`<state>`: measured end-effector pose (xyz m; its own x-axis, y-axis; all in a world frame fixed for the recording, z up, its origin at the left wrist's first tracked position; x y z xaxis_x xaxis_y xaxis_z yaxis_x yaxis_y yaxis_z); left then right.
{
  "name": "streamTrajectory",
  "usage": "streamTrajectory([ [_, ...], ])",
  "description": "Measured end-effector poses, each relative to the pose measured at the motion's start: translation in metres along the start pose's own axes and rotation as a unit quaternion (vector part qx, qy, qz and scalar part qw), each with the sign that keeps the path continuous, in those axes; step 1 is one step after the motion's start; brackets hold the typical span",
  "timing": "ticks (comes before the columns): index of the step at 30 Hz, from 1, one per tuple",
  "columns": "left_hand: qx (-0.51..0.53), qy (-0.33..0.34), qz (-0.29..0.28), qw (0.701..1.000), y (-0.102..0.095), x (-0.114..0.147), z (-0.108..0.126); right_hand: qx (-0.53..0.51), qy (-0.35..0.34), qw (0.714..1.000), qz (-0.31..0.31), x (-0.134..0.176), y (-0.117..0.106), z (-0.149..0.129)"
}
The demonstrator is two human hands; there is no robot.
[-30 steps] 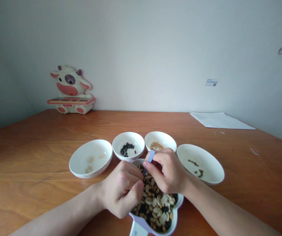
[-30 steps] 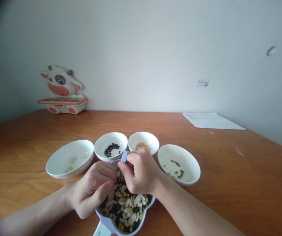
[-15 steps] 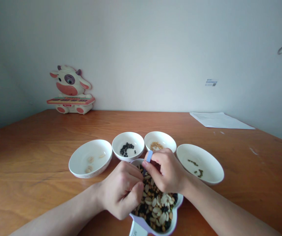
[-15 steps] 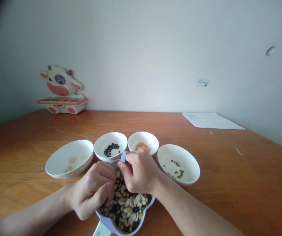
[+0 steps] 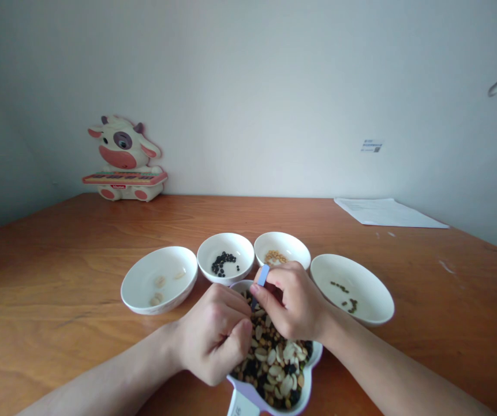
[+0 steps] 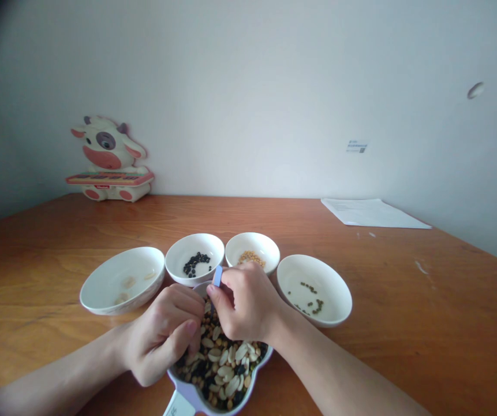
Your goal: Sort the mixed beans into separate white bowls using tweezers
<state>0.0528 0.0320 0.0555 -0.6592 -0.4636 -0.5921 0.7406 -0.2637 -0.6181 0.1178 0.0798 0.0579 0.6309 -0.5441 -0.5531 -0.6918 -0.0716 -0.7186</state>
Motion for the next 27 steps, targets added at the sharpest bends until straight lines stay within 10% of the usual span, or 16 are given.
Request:
streamTrajectory([
  [27, -0.052, 0.010, 0.002, 0.999, -0.002, 0.000, 0.002, 0.012, -0.009, 1.000, -0.016, -0.001, 0.004, -0.002],
])
Point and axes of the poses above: each hand's wrist, its own x-axis away from the middle knuckle, its own y-axis out of the palm, z = x × y, the point moved 9 cm from there along -x, towards the middle knuckle, and after that the axes turned 6 degrees about -y, right-handed, at the moved point
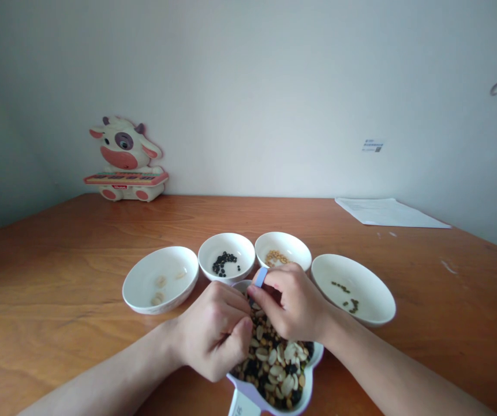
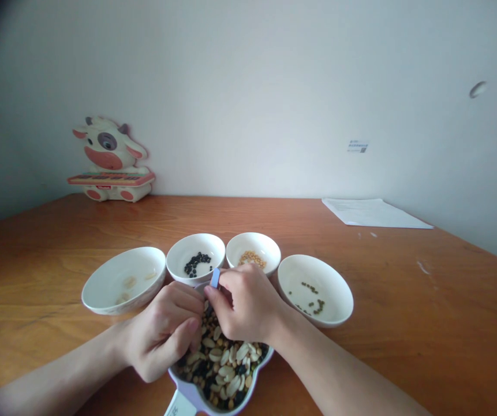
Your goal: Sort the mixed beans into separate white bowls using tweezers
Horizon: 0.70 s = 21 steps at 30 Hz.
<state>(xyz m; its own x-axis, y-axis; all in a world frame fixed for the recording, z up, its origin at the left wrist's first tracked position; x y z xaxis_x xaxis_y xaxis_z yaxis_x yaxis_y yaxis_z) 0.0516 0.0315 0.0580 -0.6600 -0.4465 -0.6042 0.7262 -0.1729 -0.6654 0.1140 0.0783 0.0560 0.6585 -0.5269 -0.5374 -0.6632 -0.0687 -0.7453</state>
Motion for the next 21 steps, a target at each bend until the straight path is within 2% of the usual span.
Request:
streamTrajectory([
  [8, 0.023, -0.003, 0.003, 1.000, -0.001, 0.000, -0.001, 0.009, 0.008, 1.000, -0.013, 0.000, 0.005, 0.006],
  [17, 0.038, -0.006, 0.005, 0.999, -0.002, 0.001, -0.002, -0.005, 0.003, 1.000, 0.028, 0.001, -0.006, 0.003],
  [21, 0.041, -0.006, 0.004, 0.999, -0.002, 0.000, -0.001, -0.010, -0.002, 1.000, 0.024, 0.002, -0.004, 0.004],
])
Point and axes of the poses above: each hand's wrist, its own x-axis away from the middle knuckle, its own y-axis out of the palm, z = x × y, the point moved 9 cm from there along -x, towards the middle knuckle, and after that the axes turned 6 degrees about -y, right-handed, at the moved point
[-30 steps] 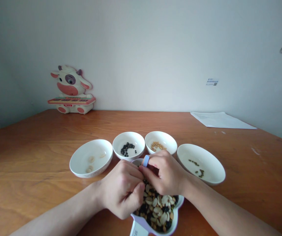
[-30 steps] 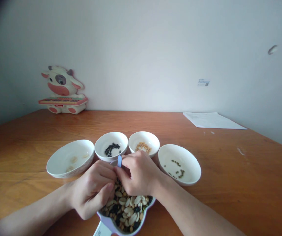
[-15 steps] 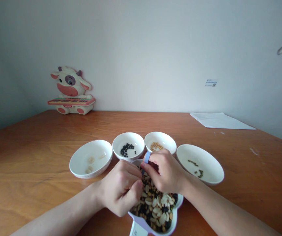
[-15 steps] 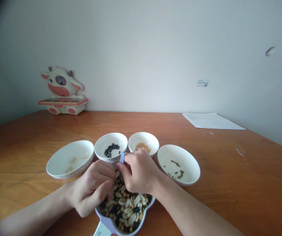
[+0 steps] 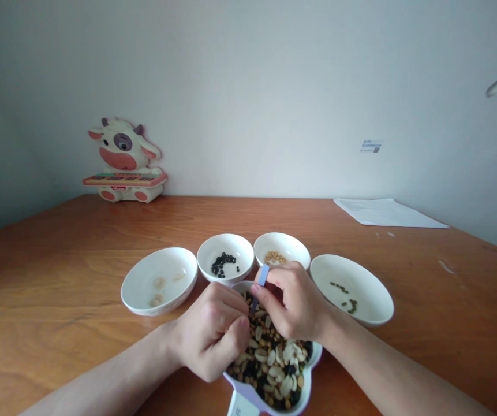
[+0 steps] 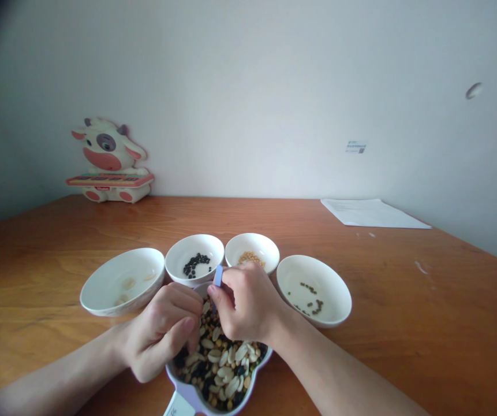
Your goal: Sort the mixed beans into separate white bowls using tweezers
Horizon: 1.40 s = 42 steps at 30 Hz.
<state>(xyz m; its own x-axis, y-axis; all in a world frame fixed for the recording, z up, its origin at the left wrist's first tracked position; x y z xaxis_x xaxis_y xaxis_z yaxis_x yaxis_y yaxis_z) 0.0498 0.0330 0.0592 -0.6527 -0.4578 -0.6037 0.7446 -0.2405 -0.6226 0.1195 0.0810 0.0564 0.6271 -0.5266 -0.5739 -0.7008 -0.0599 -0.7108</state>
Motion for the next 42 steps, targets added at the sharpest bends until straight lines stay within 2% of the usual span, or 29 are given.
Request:
streamTrajectory([
  [18, 0.024, 0.005, 0.007, 1.000, -0.001, 0.000, 0.000, -0.006, 0.009, 1.000, -0.029, -0.001, 0.006, 0.000],
  [23, 0.024, -0.004, 0.003, 1.000, -0.001, 0.000, -0.001, -0.011, 0.002, 1.000, 0.004, 0.000, 0.000, -0.002],
  [28, 0.016, -0.002, -0.001, 1.000, 0.001, 0.002, -0.002, -0.017, -0.017, 0.997, 0.078, 0.002, -0.015, -0.004],
  [34, 0.021, 0.006, -0.009, 1.000, 0.004, 0.004, -0.003, -0.019, 0.047, 0.983, 0.176, -0.004, -0.032, 0.008],
  [39, 0.025, 0.008, -0.011, 1.000, 0.004, 0.005, -0.002, -0.014, 0.060, 0.983, 0.176, -0.022, -0.026, 0.010],
  [42, 0.022, 0.008, -0.012, 1.000, 0.004, 0.006, -0.003, -0.003, 0.063, 0.982, 0.180, -0.023, -0.023, 0.014],
])
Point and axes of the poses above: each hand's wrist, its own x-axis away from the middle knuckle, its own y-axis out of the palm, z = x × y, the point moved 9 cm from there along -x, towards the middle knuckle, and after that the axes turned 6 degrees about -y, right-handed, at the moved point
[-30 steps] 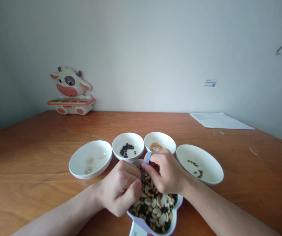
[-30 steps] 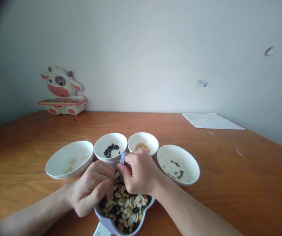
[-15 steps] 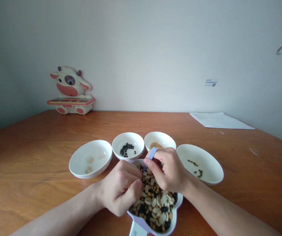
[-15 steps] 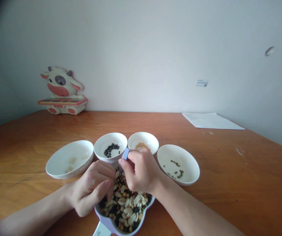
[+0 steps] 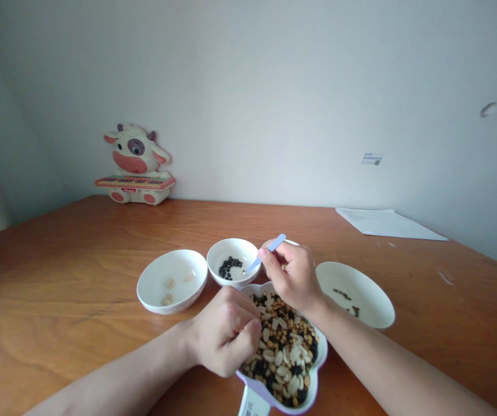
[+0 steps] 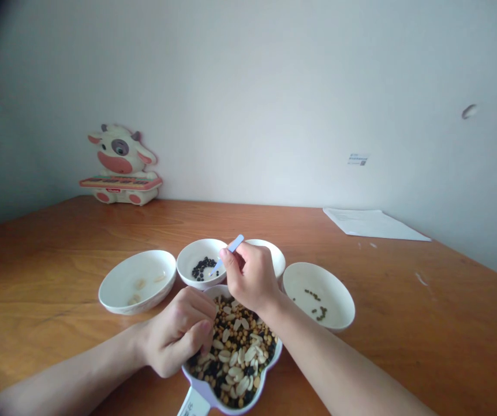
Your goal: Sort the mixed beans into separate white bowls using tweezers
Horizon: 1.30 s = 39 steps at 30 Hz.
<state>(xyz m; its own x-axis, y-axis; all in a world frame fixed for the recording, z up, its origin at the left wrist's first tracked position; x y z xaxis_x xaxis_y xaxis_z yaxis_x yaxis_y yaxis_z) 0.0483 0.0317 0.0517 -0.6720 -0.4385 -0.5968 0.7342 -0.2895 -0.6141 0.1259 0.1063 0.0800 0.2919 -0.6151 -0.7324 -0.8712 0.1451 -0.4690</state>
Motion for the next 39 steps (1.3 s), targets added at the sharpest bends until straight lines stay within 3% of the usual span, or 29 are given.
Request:
streamTrajectory([
  [6, 0.000, 0.008, 0.000, 1.000, -0.001, 0.000, 0.002, 0.008, 0.011, 1.000, 0.028, 0.015, -0.012, 0.012],
  [12, 0.010, -0.004, -0.005, 1.000, 0.000, -0.001, -0.001, 0.013, 0.004, 0.998, 0.059, 0.019, -0.031, 0.006],
  [17, 0.005, -0.002, -0.011, 1.000, 0.002, -0.003, 0.000, 0.142, -0.032, 0.984, 0.100, 0.011, -0.058, 0.000],
  [21, 0.006, -0.001, -0.006, 1.000, 0.002, -0.003, 0.000, 0.225, -0.022, 0.968, 0.110, 0.007, -0.071, 0.006],
  [31, -0.008, 0.000, -0.017, 1.000, 0.003, -0.004, 0.000, 0.311, 0.005, 0.947, 0.083, 0.003, -0.068, 0.012],
  [39, 0.002, -0.008, -0.016, 1.000, 0.002, -0.002, -0.002, 0.275, -0.028, 0.956, 0.093, 0.007, -0.062, 0.002],
])
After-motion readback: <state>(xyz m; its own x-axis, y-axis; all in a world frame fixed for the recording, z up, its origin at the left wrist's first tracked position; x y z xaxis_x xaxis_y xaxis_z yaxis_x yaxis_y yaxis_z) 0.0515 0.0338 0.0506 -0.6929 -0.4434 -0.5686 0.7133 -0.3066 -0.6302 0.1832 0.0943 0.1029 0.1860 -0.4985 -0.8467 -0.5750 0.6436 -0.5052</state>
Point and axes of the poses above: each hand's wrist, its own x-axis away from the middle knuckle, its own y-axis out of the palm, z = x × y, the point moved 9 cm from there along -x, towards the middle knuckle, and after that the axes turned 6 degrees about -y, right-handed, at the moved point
